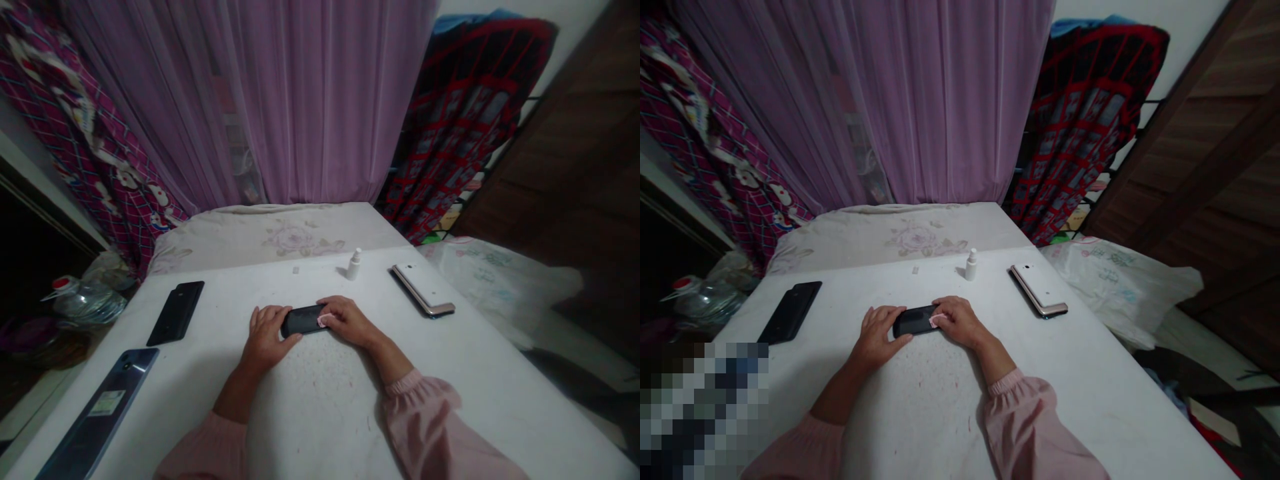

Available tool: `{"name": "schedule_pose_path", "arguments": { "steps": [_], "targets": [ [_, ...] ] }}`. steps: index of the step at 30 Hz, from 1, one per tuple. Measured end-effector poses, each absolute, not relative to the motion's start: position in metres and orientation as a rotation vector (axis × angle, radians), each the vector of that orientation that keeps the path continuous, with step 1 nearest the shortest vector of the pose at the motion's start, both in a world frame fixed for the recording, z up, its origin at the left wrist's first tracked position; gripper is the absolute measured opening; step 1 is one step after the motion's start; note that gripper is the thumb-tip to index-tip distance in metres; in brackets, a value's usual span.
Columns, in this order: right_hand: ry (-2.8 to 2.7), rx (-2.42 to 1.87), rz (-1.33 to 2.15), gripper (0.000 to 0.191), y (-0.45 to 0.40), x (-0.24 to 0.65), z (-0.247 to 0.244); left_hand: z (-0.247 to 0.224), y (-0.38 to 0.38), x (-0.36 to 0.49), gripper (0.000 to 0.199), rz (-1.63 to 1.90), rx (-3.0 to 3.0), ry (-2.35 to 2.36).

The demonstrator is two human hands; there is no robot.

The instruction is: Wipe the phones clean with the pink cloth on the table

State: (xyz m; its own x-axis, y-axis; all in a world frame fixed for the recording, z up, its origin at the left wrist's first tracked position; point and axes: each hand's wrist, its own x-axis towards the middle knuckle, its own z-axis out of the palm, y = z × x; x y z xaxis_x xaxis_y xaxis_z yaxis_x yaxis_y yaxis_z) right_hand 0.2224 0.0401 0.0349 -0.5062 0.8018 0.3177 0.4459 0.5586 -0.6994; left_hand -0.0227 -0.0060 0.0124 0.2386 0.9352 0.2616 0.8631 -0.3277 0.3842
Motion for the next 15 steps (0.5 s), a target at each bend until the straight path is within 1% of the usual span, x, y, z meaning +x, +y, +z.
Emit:
{"name": "schedule_pose_path", "arguments": {
  "steps": [9,12,15],
  "targets": [
    [-2.066,-1.439,0.445,0.019,0.04,0.192,0.032,0.013,-0.006,-0.022,0.052,0.676,2.338,1.738],
    [-2.055,-1.441,0.429,0.018,0.042,0.191,0.031,0.013,-0.006,-0.021,0.052,0.686,2.336,1.75],
    [-2.059,-1.316,0.518,0.017,0.042,0.2,0.031,0.012,-0.006,-0.021,0.051,0.706,2.336,1.761]
  ]
}}
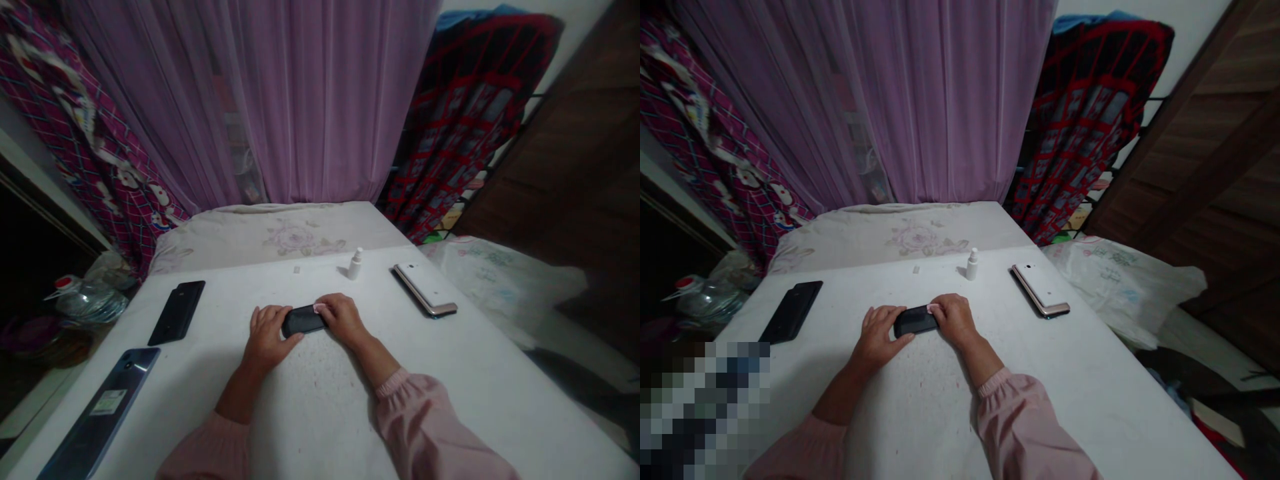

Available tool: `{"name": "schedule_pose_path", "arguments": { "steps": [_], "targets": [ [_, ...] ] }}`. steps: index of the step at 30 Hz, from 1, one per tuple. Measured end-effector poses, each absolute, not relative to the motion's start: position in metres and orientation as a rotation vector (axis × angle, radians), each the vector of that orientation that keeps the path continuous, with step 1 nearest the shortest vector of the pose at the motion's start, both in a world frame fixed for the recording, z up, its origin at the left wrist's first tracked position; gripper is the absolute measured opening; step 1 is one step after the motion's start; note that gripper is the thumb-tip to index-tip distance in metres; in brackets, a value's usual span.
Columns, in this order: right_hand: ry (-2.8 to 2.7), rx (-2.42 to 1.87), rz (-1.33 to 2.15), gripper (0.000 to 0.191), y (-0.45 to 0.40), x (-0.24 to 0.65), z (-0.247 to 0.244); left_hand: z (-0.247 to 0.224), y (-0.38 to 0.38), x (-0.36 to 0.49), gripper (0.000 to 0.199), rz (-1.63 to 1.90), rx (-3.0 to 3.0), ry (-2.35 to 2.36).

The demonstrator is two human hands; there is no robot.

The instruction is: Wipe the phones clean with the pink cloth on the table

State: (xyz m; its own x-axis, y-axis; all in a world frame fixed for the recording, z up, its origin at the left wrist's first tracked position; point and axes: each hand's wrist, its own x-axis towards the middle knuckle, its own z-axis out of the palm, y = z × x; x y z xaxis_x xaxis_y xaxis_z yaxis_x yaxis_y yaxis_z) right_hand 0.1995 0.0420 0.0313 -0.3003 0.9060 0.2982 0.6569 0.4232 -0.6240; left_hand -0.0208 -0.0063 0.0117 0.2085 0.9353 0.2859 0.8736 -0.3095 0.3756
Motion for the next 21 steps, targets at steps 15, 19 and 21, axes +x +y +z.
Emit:
{"name": "schedule_pose_path", "arguments": {
  "steps": [15,19,21],
  "targets": [
    [-2.099,-1.308,0.531,0.014,0.043,0.2,0.033,0.011,-0.006,-0.021,0.051,0.697,2.344,1.766],
    [-2.083,-1.491,0.409,0.018,0.044,0.188,0.035,0.011,-0.006,-0.022,0.052,0.696,2.353,1.759],
    [-2.073,-1.495,0.395,0.018,0.044,0.186,0.034,0.011,-0.006,-0.022,0.053,0.698,2.359,1.757]
  ]
}}
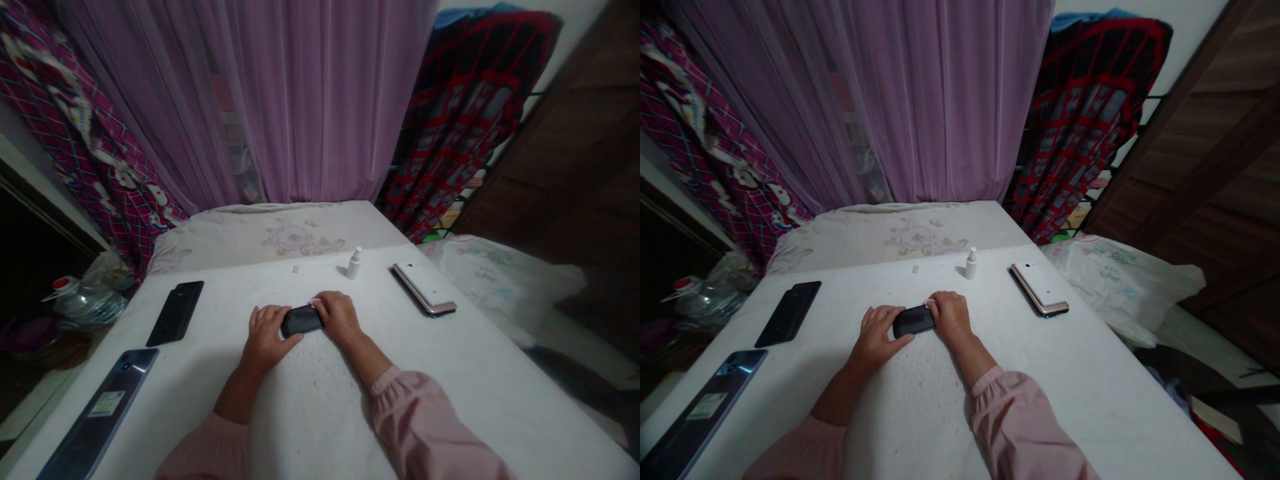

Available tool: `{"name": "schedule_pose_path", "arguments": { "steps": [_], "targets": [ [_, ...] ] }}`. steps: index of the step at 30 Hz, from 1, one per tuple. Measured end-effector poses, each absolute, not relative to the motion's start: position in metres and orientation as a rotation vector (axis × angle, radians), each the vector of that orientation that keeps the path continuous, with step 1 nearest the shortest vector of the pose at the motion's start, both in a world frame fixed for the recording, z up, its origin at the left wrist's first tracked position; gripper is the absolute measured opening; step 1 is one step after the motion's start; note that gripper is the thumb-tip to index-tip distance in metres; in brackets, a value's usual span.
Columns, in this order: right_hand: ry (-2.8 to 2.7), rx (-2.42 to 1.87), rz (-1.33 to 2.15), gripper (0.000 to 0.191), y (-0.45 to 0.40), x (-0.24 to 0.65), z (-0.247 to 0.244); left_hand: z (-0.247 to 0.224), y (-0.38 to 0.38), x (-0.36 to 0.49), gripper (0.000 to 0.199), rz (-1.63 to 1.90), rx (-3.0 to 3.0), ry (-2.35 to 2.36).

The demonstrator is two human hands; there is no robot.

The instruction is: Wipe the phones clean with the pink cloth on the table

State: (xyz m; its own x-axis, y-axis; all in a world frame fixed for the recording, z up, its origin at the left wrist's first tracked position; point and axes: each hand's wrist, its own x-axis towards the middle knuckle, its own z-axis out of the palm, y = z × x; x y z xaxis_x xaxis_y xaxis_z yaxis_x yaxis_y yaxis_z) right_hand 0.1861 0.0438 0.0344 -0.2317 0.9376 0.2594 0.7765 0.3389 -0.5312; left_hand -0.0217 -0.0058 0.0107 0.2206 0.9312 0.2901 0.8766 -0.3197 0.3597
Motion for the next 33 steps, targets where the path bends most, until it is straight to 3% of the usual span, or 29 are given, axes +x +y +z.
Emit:
{"name": "schedule_pose_path", "arguments": {
  "steps": [10,16,24,28,33],
  "targets": [
    [-2.15,-0.936,0.789,0.005,0.044,0.225,0.032,0.01,-0.005,-0.021,0.052,0.723,2.347,1.773],
    [-2.149,-0.988,0.689,0.007,0.045,0.22,0.031,0.009,-0.005,-0.022,0.052,0.72,2.367,1.758],
    [-2.084,-1.451,0.356,0.017,0.046,0.187,0.03,0.01,-0.006,-0.022,0.051,0.711,2.379,1.753],
    [-2.074,-1.366,0.437,0.015,0.046,0.194,0.028,0.011,-0.006,-0.021,0.051,0.711,2.379,1.771],
    [-2.156,-0.961,0.752,0.01,0.044,0.222,0.033,0.013,-0.007,-0.019,0.051,0.725,2.369,1.768]
  ]
}}
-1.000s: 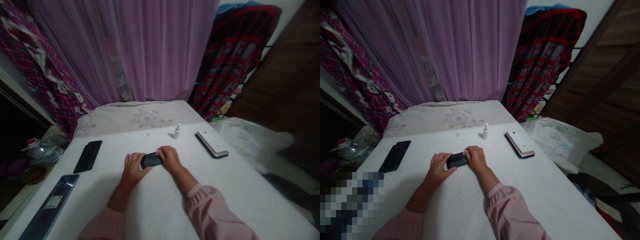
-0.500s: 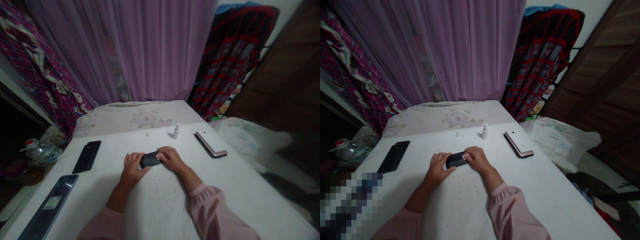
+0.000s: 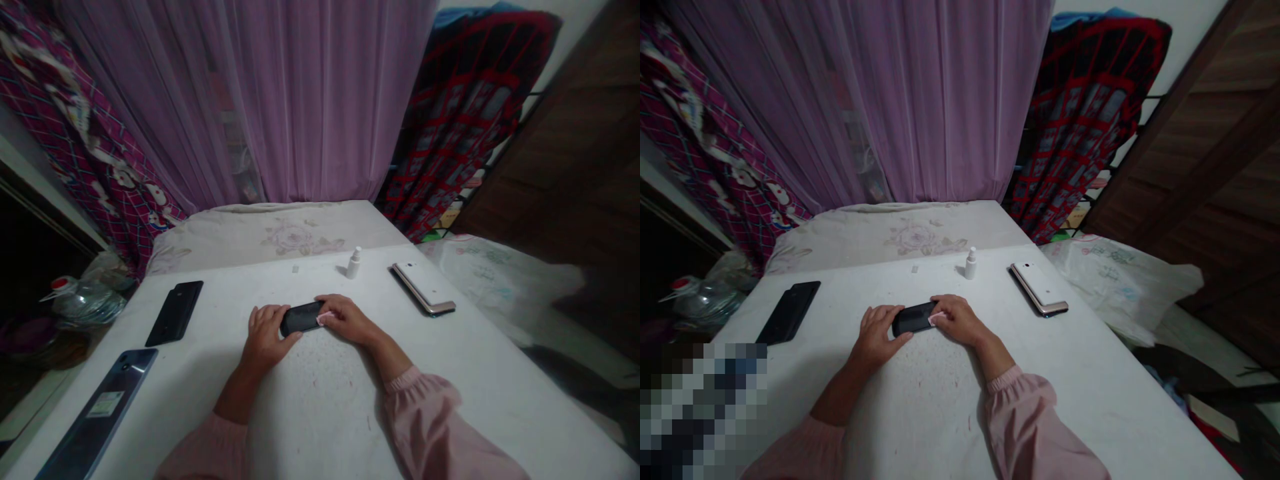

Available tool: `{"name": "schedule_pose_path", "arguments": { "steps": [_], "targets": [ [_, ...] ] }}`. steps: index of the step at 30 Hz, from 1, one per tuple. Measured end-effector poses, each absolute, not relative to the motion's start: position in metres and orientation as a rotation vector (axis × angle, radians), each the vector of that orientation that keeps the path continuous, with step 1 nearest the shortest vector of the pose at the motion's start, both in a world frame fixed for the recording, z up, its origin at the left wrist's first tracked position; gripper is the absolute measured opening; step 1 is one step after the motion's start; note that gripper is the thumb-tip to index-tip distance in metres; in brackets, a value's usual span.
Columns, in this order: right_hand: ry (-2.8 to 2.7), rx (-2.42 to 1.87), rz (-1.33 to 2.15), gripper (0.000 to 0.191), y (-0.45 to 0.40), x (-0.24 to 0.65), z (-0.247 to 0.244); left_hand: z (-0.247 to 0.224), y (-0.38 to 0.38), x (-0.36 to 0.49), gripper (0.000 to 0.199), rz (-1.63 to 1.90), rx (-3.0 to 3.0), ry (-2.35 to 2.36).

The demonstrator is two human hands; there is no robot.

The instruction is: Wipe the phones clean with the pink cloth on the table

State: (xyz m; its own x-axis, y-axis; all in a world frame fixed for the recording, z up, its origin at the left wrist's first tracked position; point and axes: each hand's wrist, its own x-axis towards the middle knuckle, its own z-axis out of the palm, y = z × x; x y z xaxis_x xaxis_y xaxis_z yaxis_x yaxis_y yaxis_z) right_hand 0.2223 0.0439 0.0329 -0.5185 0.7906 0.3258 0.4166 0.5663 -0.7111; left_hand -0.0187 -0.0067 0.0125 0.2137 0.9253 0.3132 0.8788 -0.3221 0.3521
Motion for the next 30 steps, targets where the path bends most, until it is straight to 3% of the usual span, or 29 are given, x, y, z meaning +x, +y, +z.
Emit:
{"name": "schedule_pose_path", "arguments": {
  "steps": [8,17,25,30],
  "targets": [
    [-2.16,-0.978,0.697,0.013,0.045,0.22,0.032,0.012,-0.007,-0.019,0.051,0.709,2.357,1.781],
    [-2.096,-1.439,0.397,0.018,0.048,0.189,0.029,0.012,-0.006,-0.02,0.051,0.706,2.358,1.776],
    [-2.158,-0.961,0.787,0.007,0.046,0.223,0.033,0.011,-0.006,-0.02,0.051,0.71,2.36,1.78],
    [-2.221,-0.968,0.821,0.007,0.045,0.23,0.035,0.012,-0.006,-0.021,0.051,0.693,2.356,1.767]
  ]
}}
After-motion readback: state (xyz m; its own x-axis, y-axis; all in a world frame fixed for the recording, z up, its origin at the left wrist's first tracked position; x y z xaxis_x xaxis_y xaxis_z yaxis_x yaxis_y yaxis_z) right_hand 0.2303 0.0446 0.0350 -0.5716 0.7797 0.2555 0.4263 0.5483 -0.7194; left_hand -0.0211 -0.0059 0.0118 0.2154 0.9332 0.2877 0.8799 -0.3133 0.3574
